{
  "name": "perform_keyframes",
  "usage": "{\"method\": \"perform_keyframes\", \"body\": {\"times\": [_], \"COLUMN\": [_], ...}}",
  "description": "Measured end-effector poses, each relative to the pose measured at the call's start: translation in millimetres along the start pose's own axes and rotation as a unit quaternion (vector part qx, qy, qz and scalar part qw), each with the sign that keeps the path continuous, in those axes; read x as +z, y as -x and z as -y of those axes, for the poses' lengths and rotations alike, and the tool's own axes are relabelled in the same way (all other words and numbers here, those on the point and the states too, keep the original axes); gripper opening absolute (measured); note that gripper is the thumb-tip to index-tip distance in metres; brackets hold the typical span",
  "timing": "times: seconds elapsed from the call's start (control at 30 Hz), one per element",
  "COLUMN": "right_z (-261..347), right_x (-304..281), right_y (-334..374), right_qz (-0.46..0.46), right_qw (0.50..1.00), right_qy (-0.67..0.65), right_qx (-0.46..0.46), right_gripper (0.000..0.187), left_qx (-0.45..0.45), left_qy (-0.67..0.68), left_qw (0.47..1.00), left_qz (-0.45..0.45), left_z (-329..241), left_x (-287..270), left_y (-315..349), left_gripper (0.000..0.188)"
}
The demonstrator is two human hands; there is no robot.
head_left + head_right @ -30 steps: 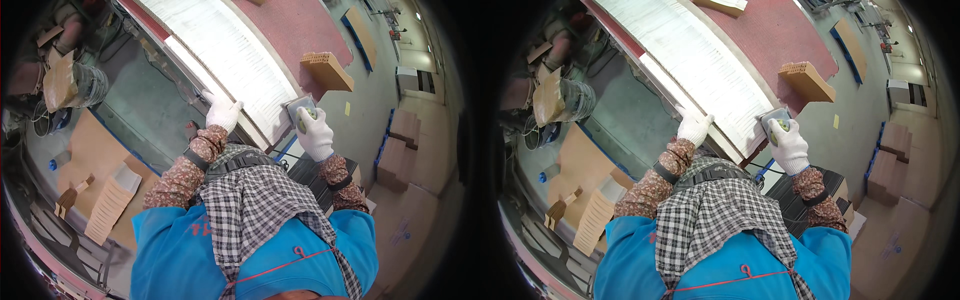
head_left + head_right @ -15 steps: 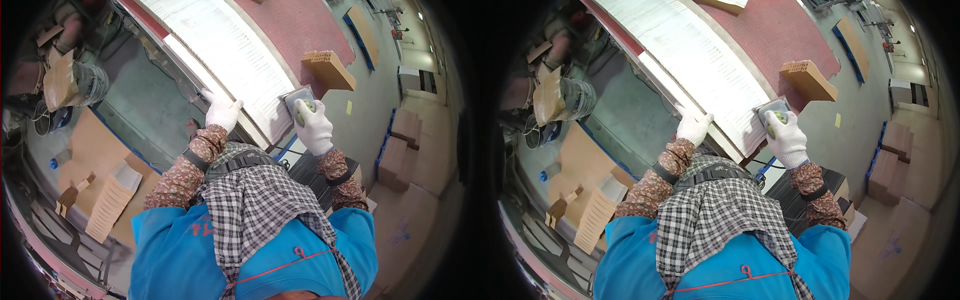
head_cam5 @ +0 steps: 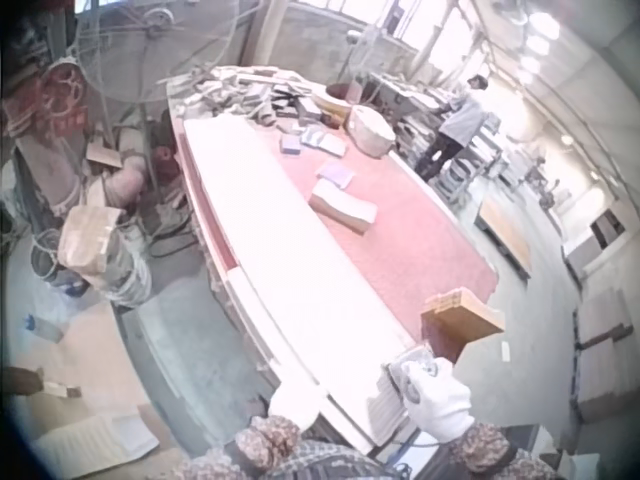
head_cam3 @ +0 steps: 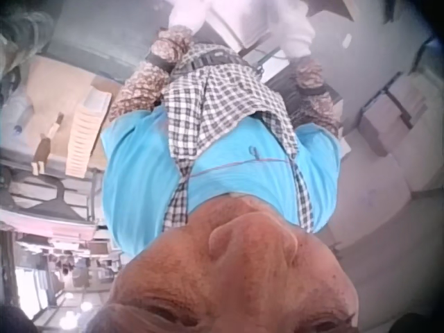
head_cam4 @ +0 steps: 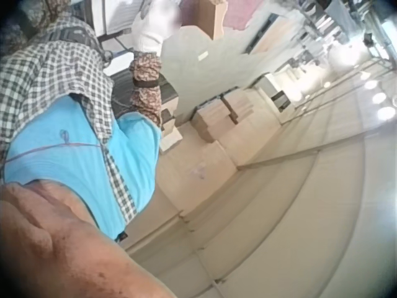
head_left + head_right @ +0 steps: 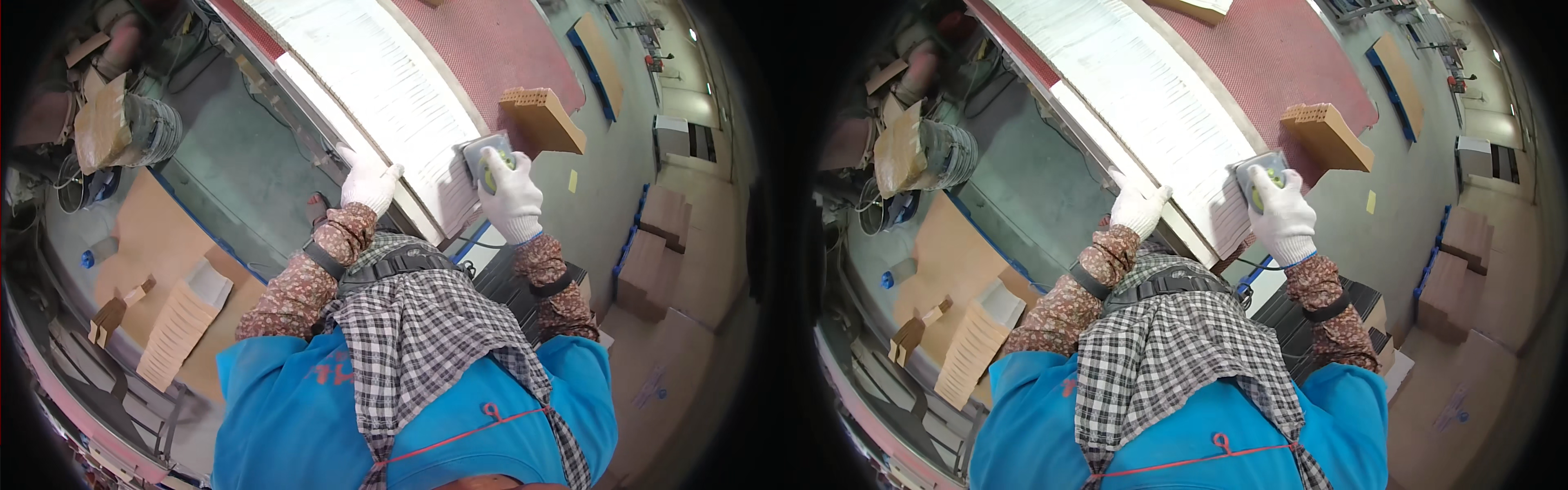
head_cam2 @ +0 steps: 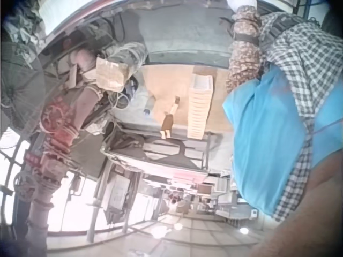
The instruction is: Sanding a long wooden component using a handheld electric sander at a workshop bench.
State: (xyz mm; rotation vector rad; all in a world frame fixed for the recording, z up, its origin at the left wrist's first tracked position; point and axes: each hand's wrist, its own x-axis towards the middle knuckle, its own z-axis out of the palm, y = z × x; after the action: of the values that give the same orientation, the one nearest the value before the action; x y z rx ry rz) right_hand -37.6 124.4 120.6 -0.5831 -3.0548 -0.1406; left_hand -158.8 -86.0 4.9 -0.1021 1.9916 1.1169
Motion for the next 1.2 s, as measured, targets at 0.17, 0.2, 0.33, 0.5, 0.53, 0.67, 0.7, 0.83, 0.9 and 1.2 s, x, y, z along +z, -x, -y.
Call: {"method": "perform_keyframes", "body": {"times": [0.17, 0.2, 0.33, 0.5, 0.53, 0.67, 0.7, 0.83, 0.9, 1.2], "right_z": [-1.7, -0.5, 4.6, 8.6, 9.6, 8.0, 6.8, 18.5, 17.2, 21.9], "right_x": [3.3, 3.5, -0.4, -2.7, -3.3, 3.8, 6.3, -2.1, 1.9, 3.3], "right_y": [-9.8, -10.1, -15.3, -14.8, -15.6, -22.7, -24.5, -27.0, -32.9, -41.2], "right_qz": [0.018, -0.002, 0.032, 0.031, 0.030, 0.048, 0.021, 0.043, 0.035, 0.008], "right_qw": [1.000, 1.000, 0.999, 0.999, 1.000, 0.999, 1.000, 0.999, 0.999, 1.000], "right_qy": [-0.003, -0.004, 0.006, 0.005, 0.004, 0.014, 0.006, 0.005, 0.008, 0.003], "right_qx": [-0.006, 0.016, -0.007, 0.001, 0.000, -0.010, -0.006, -0.021, -0.019, 0.004], "right_gripper": [0.066, 0.065, 0.064, 0.065, 0.065, 0.066, 0.066, 0.064, 0.063, 0.066], "left_qx": [0.019, 0.018, 0.000, 0.032, 0.019, -0.002, -0.002, 0.022, 0.012, 0.014], "left_qy": [0.012, 0.012, -0.001, 0.008, 0.005, 0.001, 0.002, 0.008, -0.001, 0.012], "left_qw": [1.000, 1.000, 1.000, 0.999, 1.000, 1.000, 1.000, 1.000, 1.000, 1.000], "left_qz": [-0.013, -0.013, -0.005, -0.010, -0.003, 0.013, 0.013, -0.003, 0.000, 0.004], "left_z": [2.0, 1.0, -0.6, -0.4, -2.2, -1.4, -1.3, 0.3, 1.3, -7.3], "left_x": [3.0, 3.9, 0.5, -0.3, -1.7, -0.8, 0.8, -0.4, -0.2, -3.7], "left_y": [-0.4, 0.6, -2.2, 2.4, 2.5, -0.6, -0.9, 1.7, -0.2, 5.0], "left_gripper": [0.135, 0.135, 0.135, 0.135, 0.135, 0.135, 0.135, 0.135, 0.135, 0.132]}}
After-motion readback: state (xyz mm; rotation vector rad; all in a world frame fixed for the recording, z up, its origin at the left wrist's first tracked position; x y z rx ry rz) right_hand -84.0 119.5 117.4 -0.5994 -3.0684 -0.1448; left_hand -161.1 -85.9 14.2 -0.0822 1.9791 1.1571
